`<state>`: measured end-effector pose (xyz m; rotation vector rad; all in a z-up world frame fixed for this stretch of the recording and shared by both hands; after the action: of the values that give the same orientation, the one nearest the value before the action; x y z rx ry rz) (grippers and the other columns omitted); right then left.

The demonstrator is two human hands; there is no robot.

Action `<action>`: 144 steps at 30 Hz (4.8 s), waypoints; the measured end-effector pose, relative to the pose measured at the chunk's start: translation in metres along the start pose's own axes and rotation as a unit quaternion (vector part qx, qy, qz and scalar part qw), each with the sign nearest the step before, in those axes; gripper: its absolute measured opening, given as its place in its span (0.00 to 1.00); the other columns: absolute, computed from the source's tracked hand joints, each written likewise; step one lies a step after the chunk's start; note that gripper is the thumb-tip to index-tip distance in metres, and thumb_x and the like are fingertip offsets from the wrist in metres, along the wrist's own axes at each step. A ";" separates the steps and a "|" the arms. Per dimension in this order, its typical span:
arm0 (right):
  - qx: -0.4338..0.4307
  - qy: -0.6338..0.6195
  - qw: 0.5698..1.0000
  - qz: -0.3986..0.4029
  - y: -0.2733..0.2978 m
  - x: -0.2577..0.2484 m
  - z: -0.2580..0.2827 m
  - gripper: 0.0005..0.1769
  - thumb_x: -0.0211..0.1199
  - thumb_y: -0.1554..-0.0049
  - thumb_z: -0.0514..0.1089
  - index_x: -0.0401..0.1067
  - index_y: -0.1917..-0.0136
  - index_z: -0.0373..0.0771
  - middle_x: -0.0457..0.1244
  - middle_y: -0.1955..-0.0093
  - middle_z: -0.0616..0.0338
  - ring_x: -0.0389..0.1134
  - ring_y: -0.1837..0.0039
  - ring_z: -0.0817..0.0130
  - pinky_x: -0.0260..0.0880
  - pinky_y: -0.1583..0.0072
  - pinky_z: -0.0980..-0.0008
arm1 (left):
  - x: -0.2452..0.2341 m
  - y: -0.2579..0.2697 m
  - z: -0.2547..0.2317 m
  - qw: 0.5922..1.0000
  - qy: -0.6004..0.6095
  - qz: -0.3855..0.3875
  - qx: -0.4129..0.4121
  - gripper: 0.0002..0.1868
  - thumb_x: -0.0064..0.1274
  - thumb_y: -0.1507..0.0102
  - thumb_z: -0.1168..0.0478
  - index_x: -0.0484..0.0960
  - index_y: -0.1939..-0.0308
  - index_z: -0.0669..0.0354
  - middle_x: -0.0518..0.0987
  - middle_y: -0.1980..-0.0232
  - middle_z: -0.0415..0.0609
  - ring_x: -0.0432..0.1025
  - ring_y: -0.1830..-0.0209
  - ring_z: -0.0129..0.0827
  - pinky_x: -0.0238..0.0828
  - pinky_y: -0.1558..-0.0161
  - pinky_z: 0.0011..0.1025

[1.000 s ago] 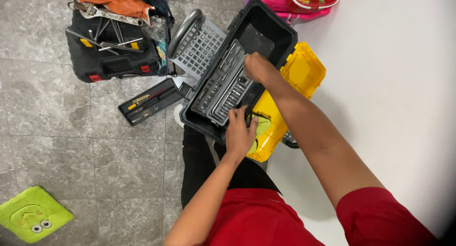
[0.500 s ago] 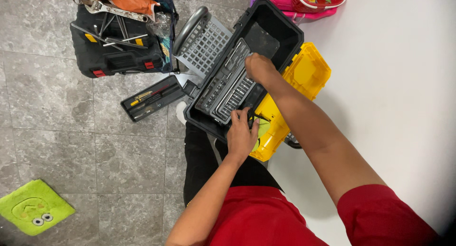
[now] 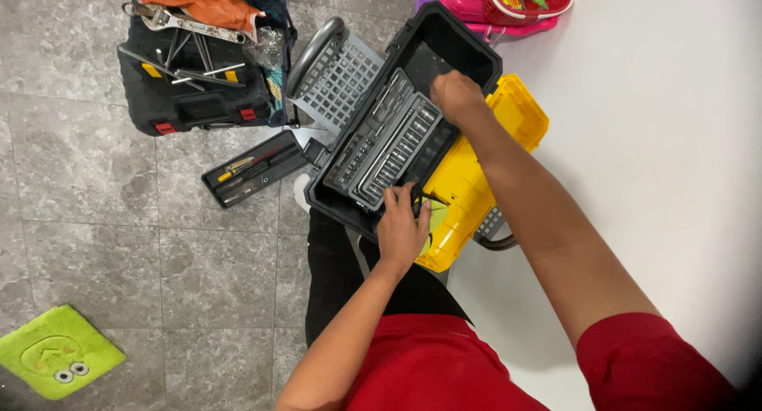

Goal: The person wipes various metal tools with a green cloth and places them into a yellow toolbox. They handle sockets, a ratchet, and a T-handle wrench, cleaning each before returning them to the case.

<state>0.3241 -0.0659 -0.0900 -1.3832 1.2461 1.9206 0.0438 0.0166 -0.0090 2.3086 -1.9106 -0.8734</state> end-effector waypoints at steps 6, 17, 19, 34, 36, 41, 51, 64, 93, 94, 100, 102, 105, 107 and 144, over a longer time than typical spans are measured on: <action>-0.088 0.010 0.996 0.002 0.010 0.007 0.009 0.08 0.71 0.52 0.40 0.82 0.56 0.47 0.72 0.52 0.54 0.72 0.44 0.55 0.71 0.44 0.60 | 0.002 0.000 0.001 1.000 0.002 -0.020 0.008 0.26 0.51 0.32 0.52 0.70 0.35 0.62 0.68 0.42 0.56 0.79 0.59 0.50 0.77 0.58 0.44; -0.062 0.089 0.994 0.026 0.020 0.001 0.028 0.06 0.74 0.48 0.46 0.82 0.56 0.47 0.72 0.54 0.51 0.74 0.49 0.54 0.73 0.47 0.59 | 0.005 0.009 0.003 0.998 0.000 -0.048 0.036 0.26 0.51 0.33 0.55 0.68 0.34 0.63 0.66 0.41 0.59 0.78 0.57 0.54 0.77 0.58 0.45; -0.090 0.024 0.995 0.044 0.026 0.009 0.041 0.11 0.77 0.53 0.47 0.80 0.57 0.44 0.73 0.55 0.55 0.75 0.49 0.57 0.73 0.46 0.60 | 0.004 0.010 0.002 0.998 -0.008 -0.052 0.041 0.27 0.52 0.33 0.55 0.68 0.33 0.63 0.66 0.41 0.59 0.78 0.57 0.55 0.77 0.59 0.46; -0.137 0.053 0.989 0.009 0.040 0.047 0.068 0.18 0.78 0.58 0.47 0.78 0.54 0.43 0.71 0.58 0.57 0.74 0.51 0.55 0.71 0.48 0.56 | 0.009 0.016 0.005 0.998 -0.006 -0.049 0.044 0.27 0.53 0.33 0.56 0.66 0.33 0.62 0.65 0.40 0.60 0.77 0.58 0.57 0.76 0.60 0.46; -0.158 0.024 0.987 0.015 0.043 0.052 0.070 0.13 0.75 0.53 0.42 0.78 0.54 0.46 0.71 0.58 0.57 0.74 0.50 0.54 0.73 0.49 0.57 | 0.008 0.016 0.005 0.997 -0.002 -0.051 0.050 0.27 0.53 0.34 0.57 0.66 0.32 0.61 0.66 0.40 0.60 0.77 0.58 0.57 0.76 0.60 0.47; -0.121 0.079 0.984 0.103 0.044 0.062 0.077 0.16 0.77 0.57 0.43 0.76 0.56 0.42 0.70 0.56 0.52 0.72 0.48 0.51 0.73 0.51 0.55 | 0.006 0.016 0.006 0.996 0.008 -0.060 0.064 0.28 0.55 0.35 0.57 0.67 0.33 0.62 0.66 0.41 0.60 0.76 0.56 0.59 0.75 0.59 0.49; -0.106 -0.013 0.993 0.054 0.033 0.031 0.059 0.16 0.71 0.53 0.37 0.79 0.49 0.42 0.69 0.50 0.43 0.71 0.45 0.46 0.72 0.43 0.56 | 0.005 0.018 0.010 0.996 0.005 -0.061 0.068 0.27 0.55 0.34 0.57 0.67 0.33 0.62 0.65 0.41 0.59 0.77 0.57 0.57 0.76 0.59 0.49; -0.148 0.126 0.975 0.107 0.027 0.048 0.076 0.10 0.58 0.40 0.40 0.80 0.53 0.37 0.71 0.47 0.46 0.73 0.45 0.48 0.74 0.44 0.55 | 0.001 0.014 0.007 0.997 0.009 -0.046 0.053 0.27 0.54 0.34 0.56 0.66 0.33 0.61 0.65 0.40 0.59 0.77 0.57 0.56 0.75 0.59 0.48; -0.125 0.041 0.991 0.007 0.021 0.035 0.053 0.04 0.68 0.49 0.39 0.82 0.58 0.40 0.71 0.55 0.44 0.74 0.50 0.48 0.74 0.48 0.56 | 0.006 0.009 0.001 0.998 -0.010 -0.046 0.029 0.27 0.54 0.35 0.56 0.67 0.35 0.60 0.66 0.41 0.58 0.77 0.58 0.56 0.76 0.60 0.48; -0.111 0.029 0.993 0.000 0.022 0.035 0.052 0.04 0.69 0.49 0.39 0.81 0.59 0.39 0.70 0.55 0.43 0.74 0.50 0.47 0.74 0.48 0.56 | 0.006 0.009 0.001 0.998 -0.011 -0.047 0.032 0.27 0.54 0.35 0.56 0.67 0.35 0.60 0.66 0.41 0.58 0.77 0.59 0.56 0.76 0.61 0.48; -0.101 0.034 0.994 0.017 0.021 0.032 0.057 0.10 0.74 0.53 0.43 0.79 0.60 0.35 0.70 0.55 0.43 0.73 0.50 0.47 0.74 0.49 0.55 | 0.007 0.009 0.002 0.998 -0.014 -0.053 0.034 0.26 0.54 0.34 0.56 0.67 0.35 0.60 0.67 0.41 0.58 0.78 0.60 0.56 0.76 0.61 0.49; -0.101 0.048 0.993 0.039 0.022 0.030 0.060 0.09 0.73 0.50 0.42 0.79 0.58 0.36 0.70 0.55 0.44 0.73 0.49 0.48 0.74 0.49 0.55 | 0.008 0.010 0.002 0.998 -0.015 -0.055 0.037 0.26 0.55 0.34 0.57 0.67 0.35 0.61 0.66 0.41 0.59 0.78 0.60 0.56 0.77 0.61 0.48; -0.128 0.020 0.988 0.079 0.028 0.025 0.068 0.05 0.71 0.48 0.40 0.80 0.56 0.41 0.71 0.55 0.51 0.74 0.49 0.53 0.74 0.48 0.57 | 0.007 0.007 0.002 0.998 -0.018 -0.056 0.039 0.26 0.55 0.35 0.57 0.67 0.35 0.61 0.66 0.41 0.59 0.78 0.60 0.56 0.77 0.62 0.47; -0.159 -0.028 0.979 0.126 0.039 0.028 0.076 0.08 0.71 0.50 0.39 0.81 0.55 0.45 0.72 0.55 0.58 0.74 0.48 0.57 0.74 0.48 0.59 | 0.007 0.009 0.002 0.997 -0.018 -0.061 0.037 0.26 0.55 0.35 0.57 0.68 0.36 0.60 0.67 0.41 0.59 0.78 0.60 0.56 0.77 0.62 0.47; -0.105 -0.264 0.952 -0.115 0.108 -0.040 0.073 0.11 0.68 0.42 0.46 0.74 0.55 0.35 0.64 0.69 0.54 0.66 0.65 0.58 0.66 0.60 0.58 | 0.026 0.036 0.020 0.975 0.179 -0.124 0.038 0.15 0.46 0.28 0.59 0.71 0.41 0.66 0.70 0.46 0.60 0.72 0.49 0.51 0.70 0.47 0.41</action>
<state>0.2191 -0.0495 -0.0037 -0.9530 0.6145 2.1041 0.0056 -0.0094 -0.0234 2.5699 -1.5589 -0.3598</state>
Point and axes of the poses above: each hand's wrist, its own y-axis away from the middle knuckle, its own x-axis out of the palm, z = x × y, the point moved 5 cm from there along -y, towards the middle knuckle
